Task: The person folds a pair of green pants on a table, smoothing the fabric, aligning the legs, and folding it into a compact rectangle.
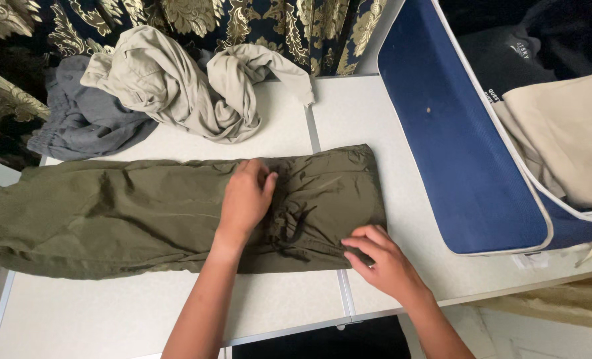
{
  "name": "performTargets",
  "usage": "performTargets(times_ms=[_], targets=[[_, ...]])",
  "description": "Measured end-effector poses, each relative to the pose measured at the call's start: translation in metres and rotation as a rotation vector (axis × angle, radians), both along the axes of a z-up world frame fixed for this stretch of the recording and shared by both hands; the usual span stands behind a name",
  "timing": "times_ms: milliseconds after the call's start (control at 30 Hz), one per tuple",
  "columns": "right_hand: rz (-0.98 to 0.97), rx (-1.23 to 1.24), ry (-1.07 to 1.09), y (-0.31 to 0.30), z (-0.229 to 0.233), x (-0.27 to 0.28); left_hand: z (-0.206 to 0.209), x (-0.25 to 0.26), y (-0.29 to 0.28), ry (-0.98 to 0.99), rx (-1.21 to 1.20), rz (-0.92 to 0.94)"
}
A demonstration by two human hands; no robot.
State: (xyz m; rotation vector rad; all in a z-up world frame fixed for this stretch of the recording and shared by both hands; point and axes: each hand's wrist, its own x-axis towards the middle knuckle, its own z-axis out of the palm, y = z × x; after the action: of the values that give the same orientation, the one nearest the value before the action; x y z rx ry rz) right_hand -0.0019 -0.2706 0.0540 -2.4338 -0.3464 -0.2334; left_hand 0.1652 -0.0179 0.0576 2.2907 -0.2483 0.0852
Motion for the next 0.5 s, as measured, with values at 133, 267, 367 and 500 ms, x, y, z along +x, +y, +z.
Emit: performTargets(times_ms=[133, 267, 367, 500], targets=[[0.019, 0.098, 0.167, 0.03, 0.011, 0.034, 0.004, -0.042, 0.008, 0.143, 0.05, -0.116], [0.183, -0.128, -0.048, 0.061, -0.006, 0.055, -0.028, -0.067, 0.004, -0.121, -0.091, -0.082], [0.198, -0.189, 0.077, 0.067, -0.017, 0.051, -0.049, -0.066, 0.009, -0.075, -0.169, -0.036], [0.233, -0.059, 0.207, 0.049, -0.011, 0.059, -0.052, -0.069, 0.012, 0.07, -0.188, -0.011]])
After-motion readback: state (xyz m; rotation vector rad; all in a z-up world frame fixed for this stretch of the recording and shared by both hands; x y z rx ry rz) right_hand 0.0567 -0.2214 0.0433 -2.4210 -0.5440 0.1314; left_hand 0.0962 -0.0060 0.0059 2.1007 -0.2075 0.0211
